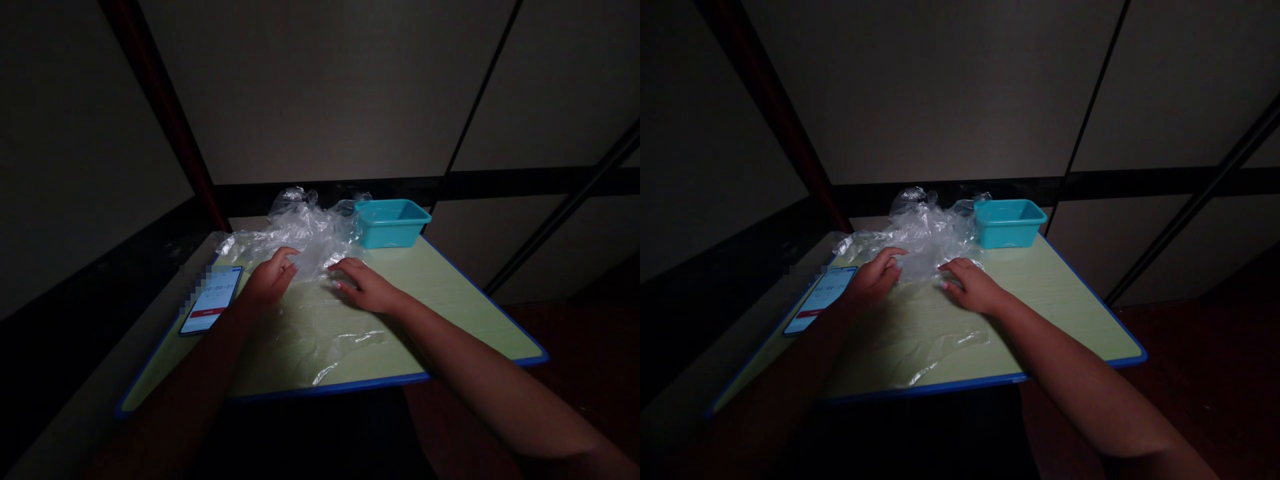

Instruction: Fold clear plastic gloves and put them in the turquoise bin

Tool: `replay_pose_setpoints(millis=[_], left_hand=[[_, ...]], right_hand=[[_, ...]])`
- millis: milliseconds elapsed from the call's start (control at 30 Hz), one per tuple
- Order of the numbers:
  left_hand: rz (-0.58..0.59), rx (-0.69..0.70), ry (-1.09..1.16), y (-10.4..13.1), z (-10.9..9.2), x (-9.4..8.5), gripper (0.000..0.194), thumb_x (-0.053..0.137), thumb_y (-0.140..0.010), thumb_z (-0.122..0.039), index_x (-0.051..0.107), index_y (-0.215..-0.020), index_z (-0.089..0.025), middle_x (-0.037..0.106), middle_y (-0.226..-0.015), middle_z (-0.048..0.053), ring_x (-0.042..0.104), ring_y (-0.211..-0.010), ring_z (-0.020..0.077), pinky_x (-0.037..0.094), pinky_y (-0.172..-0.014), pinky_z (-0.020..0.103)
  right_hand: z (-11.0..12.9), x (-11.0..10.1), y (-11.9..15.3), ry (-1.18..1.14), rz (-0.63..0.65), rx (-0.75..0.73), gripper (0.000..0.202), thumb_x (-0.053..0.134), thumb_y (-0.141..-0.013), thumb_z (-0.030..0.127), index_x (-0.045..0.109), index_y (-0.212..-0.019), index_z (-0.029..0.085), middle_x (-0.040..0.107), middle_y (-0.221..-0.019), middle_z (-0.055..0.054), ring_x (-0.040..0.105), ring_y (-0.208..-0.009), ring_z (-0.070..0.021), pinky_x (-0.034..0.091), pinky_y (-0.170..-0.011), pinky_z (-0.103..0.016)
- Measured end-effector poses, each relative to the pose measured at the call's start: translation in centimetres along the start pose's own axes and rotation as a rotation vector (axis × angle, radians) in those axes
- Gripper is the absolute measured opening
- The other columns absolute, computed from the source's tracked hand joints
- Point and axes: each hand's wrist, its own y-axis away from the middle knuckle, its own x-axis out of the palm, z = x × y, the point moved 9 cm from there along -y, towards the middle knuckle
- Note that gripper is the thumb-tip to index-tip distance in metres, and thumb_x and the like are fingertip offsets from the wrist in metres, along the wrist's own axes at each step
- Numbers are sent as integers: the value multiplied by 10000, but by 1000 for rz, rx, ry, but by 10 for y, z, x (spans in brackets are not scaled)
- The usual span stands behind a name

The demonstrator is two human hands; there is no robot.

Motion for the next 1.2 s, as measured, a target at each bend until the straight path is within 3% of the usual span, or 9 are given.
replay_pose_setpoints(millis=[267,467,567,667,733,867,967,1067,1200], left_hand=[[51,35,-244,-7,15,10,160,480,-790,-327,584,-811,-208,590,-811,29,543,-769,200,411,-693,313],[342,-83,-135,2,24,28,235,554,-778,-450,559,-759,-215,532,-652,-43,494,-630,152,328,-569,257],[385,-108,-193,4,26,32,286,630,-709,-482,538,-779,-220,515,-648,-53,490,-631,157,311,-567,257],[376,-91,-274,3,27,34,364,680,-655,-517,531,-805,-221,510,-667,-50,487,-649,165,293,-573,257],[347,-54,-291,1,25,32,378,677,-657,-536,537,-803,-217,505,-673,-44,479,-656,165,283,-581,257],[208,-4,-189,-3,16,20,337,542,-784,-539,533,-757,-203,486,-652,-35,453,-635,153,271,-574,261],[118,30,-97,-3,8,12,327,432,-860,-486,518,-734,-197,471,-628,-35,434,-608,141,276,-565,262],[69,81,-87,-4,0,11,320,406,-862,-454,487,-690,-197,468,-630,-25,437,-616,144,292,-581,269],[53,111,-111,-5,-4,14,337,372,-868,-448,444,-646,-205,458,-629,-17,434,-623,149,301,-590,274]], right_hand=[[1,20,0,37,92,-16,415,489,-941,308,522,-1330,168,564,-1354,-158,477,-1284,-279,326,-1078,-518],[8,38,3,57,308,68,483,532,-928,430,495,-1382,267,440,-1480,-150,363,-1383,-336,140,-1067,-711],[10,44,4,90,377,92,491,539,-918,484,509,-1374,305,381,-1516,-153,289,-1420,-344,86,-1058,-729],[9,48,6,98,422,112,526,569,-891,514,514,-1373,309,362,-1524,-159,256,-1429,-362,65,-1054,-736],[9,43,4,97,386,106,565,591,-877,512,492,-1391,299,354,-1528,-163,272,-1421,-371,85,-1055,-734],[21,8,-2,86,116,23,512,610,-880,425,541,-1333,197,471,-1435,-186,390,-1348,-331,240,-1086,-609],[39,-19,-1,-17,-27,-55,355,625,-876,350,626,-1168,147,632,-1187,-167,541,-1151,-278,404,-994,-462],[62,-20,4,-194,82,-122,196,633,-879,294,669,-1015,157,685,-980,-104,608,-957,-213,465,-882,-367],[101,0,18,-476,437,-244,158,650,-878,276,709,-960,155,705,-994,-98,633,-984,-177,470,-900,-323]])
